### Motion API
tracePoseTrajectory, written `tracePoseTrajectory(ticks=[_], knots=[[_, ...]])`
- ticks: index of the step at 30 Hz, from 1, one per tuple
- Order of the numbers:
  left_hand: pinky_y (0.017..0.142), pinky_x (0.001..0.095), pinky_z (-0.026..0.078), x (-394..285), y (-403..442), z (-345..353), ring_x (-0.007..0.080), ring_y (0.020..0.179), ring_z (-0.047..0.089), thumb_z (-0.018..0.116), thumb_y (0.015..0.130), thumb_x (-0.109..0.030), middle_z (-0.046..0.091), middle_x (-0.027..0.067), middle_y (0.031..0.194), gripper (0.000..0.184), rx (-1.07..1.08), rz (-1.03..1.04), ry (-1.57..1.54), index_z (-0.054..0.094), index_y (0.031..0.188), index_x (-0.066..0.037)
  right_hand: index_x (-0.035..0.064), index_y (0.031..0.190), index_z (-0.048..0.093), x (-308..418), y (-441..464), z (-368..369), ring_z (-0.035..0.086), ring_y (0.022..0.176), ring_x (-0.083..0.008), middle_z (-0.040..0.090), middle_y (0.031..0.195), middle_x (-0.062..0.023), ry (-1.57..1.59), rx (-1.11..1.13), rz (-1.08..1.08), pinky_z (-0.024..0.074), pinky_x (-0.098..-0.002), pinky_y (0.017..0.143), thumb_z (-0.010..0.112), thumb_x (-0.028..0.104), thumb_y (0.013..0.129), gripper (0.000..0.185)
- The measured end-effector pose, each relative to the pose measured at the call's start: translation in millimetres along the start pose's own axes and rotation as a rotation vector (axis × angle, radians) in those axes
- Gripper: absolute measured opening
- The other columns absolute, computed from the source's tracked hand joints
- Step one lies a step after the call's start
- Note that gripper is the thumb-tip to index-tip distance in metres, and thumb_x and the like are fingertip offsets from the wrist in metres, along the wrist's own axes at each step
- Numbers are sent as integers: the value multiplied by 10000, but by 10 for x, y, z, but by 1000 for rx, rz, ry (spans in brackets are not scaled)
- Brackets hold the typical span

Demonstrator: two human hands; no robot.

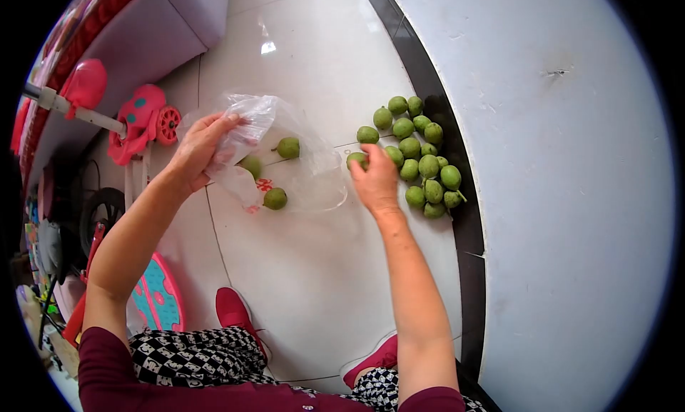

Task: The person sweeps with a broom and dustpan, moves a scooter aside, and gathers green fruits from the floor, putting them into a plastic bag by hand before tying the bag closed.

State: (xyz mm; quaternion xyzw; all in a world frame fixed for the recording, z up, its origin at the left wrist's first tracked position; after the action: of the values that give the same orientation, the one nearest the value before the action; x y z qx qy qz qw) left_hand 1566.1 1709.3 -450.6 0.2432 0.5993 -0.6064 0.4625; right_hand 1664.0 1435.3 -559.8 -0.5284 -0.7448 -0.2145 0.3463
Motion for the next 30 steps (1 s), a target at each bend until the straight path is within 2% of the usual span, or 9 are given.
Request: tracePoseTrajectory(ticks=[3, 7, 9, 13, 17, 20, 21, 28, 30], knots=[[527, 205, 530, 49, 11, -51, 71, 618, 579, 526, 947, -270, 643, 76, 872, 299, -72, 17, 22, 581, 1072, -4, 30, 1075, 557, -236, -61, -234, 614, 887, -303, 590, 995, -149, -459, -52, -63, 507, -405, 738, 709, 188, 760, 384], [542, 199, 523, 37, -20, -75, 81, 682, 610, 530, 947, -271, 644, 77, 881, 309, -59, -4, 92, 581, 1082, 1, 53, 1064, 547, -305, -118, -132, 614, 885, -336, 583, 1023, -144, -571, 43, -45, 505, -432, 738, 710, 203, 765, 372], [468, 181, 439, -13, -81, -3, 31, 521, 454, 478, 954, -256, 652, 49, 855, 286, -180, 5, 44, 587, 1060, -14, 85, 1077, 538, -280, -116, -8, 614, 860, -350, 588, 990, -142, -687, 43, 1, 502, -440, 740, 710, 230, 764, 385], [509, 205, 489, 6, -34, -121, 47, 526, 457, 475, 954, -250, 646, 49, 857, 287, -108, 63, 48, 588, 1059, -8, 86, 1079, 554, -290, -80, 26, 622, 876, -347, 620, 963, -158, -637, 43, 66, 503, -424, 744, 694, 238, 773, 369], [532, 205, 490, -38, -67, -104, 54, 535, 454, 476, 955, -250, 640, 44, 862, 276, -87, 58, -17, 602, 1039, -21, 34, 1076, 573, -357, -91, -51, 655, 807, -270, 673, 908, -169, -286, -64, 194, 510, -360, 680, 669, 193, 782, 348], [577, 220, 520, -3, -52, -88, 82, 637, 547, 502, 953, -254, 645, 65, 877, 278, -102, 41, 2, 598, 1039, -8, 17, 1081, 572, -168, -201, -10, 553, 664, -80, 639, 763, -35, 432, -36, 191, 454, -236, 572, 707, 121, 785, 341], [617, 237, 553, 5, -33, -85, 111, 730, 637, 526, 951, -256, 652, 86, 891, 289, -146, 38, 35, 588, 1045, 10, 29, 1077, 580, -22, -232, 81, 562, 663, -91, 644, 768, -42, 470, 15, 136, 456, -249, 580, 705, 137, 785, 336], [563, 210, 523, -17, 61, 115, 88, 645, 594, 516, 952, -247, 658, 94, 889, 275, -93, 50, -51, 587, 1054, -1, 22, 1108, 579, 749, -275, 569, 585, 619, -140, 636, 728, -68, 711, 307, 228, 491, -291, 605, 686, 158, 796, 356], [545, 200, 512, -76, 31, 144, 78, 628, 582, 518, 950, -244, 658, 90, 889, 269, -121, 53, -75, 589, 1049, -4, 30, 1119, 577, 500, -167, 453, 597, 657, -166, 635, 760, -81, 522, 189, 122, 497, -308, 631, 679, 147, 793, 361]])
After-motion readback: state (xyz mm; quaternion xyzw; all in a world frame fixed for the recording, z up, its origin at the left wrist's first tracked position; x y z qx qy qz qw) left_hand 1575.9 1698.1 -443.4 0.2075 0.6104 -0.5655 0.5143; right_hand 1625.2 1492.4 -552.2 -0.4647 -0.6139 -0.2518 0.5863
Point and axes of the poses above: each hand's wrist, its own y-axis towards the middle knuckle, its own z-axis out of the palm, x = y × z, the point moved 3 cm from there along y, towards the middle knuckle
